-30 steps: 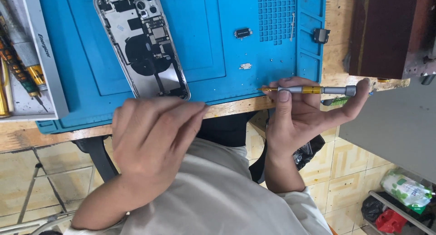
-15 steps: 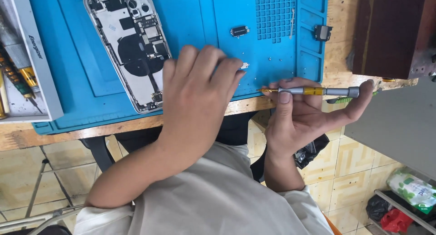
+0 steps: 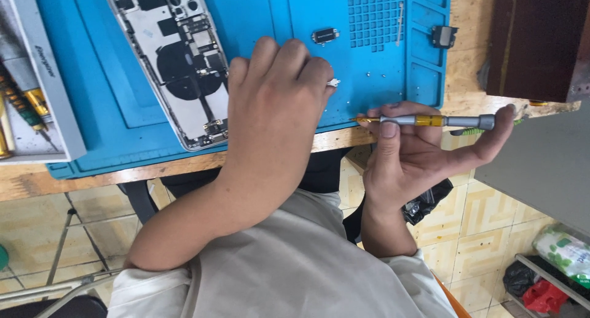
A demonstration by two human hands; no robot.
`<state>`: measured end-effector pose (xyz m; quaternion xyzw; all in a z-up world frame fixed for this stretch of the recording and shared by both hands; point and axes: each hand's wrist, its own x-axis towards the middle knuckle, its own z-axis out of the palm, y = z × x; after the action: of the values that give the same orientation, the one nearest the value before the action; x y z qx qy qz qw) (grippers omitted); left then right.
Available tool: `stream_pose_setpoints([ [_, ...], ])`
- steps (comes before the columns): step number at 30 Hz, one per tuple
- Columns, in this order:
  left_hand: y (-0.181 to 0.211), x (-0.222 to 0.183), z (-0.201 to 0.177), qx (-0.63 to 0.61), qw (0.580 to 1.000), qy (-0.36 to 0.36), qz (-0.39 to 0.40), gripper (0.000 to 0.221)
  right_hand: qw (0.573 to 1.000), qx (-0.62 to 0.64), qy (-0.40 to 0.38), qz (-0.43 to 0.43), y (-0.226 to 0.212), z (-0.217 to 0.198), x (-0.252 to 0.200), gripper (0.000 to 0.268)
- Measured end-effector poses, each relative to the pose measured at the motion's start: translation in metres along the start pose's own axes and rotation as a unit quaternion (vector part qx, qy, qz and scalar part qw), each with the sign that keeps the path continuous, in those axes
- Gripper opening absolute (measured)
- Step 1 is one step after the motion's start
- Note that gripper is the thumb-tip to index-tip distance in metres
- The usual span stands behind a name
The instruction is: Reassembling internal components of a mobile phone housing using precision tools
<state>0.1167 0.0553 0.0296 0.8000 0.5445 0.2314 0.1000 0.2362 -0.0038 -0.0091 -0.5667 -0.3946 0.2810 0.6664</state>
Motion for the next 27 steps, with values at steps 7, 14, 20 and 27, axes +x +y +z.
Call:
stream_pose_setpoints([
  [7,0.005,-0.001,0.002,-0.029,0.996,0.052,-0.073,0.015,0.999,-0.001,-0.012,-0.037,0.029,-0.028,-0.010,0.077],
  [14,0.006,-0.008,0.007,-0.019,0.994,0.092,-0.059,0.024,0.991,-0.069,-0.065,-0.098,0.031,-0.035,-0.006,0.066],
  [20,-0.019,-0.031,-0.061,-0.094,0.994,0.054,-0.028,0.013,0.995,-0.031,-0.048,-0.076,0.038,-0.042,-0.005,0.067],
  [27,-0.063,-0.071,-0.092,-0.114,0.984,0.001,-0.136,0.006,0.990,-0.053,-0.083,-0.102,0.027,-0.028,-0.003,0.056],
])
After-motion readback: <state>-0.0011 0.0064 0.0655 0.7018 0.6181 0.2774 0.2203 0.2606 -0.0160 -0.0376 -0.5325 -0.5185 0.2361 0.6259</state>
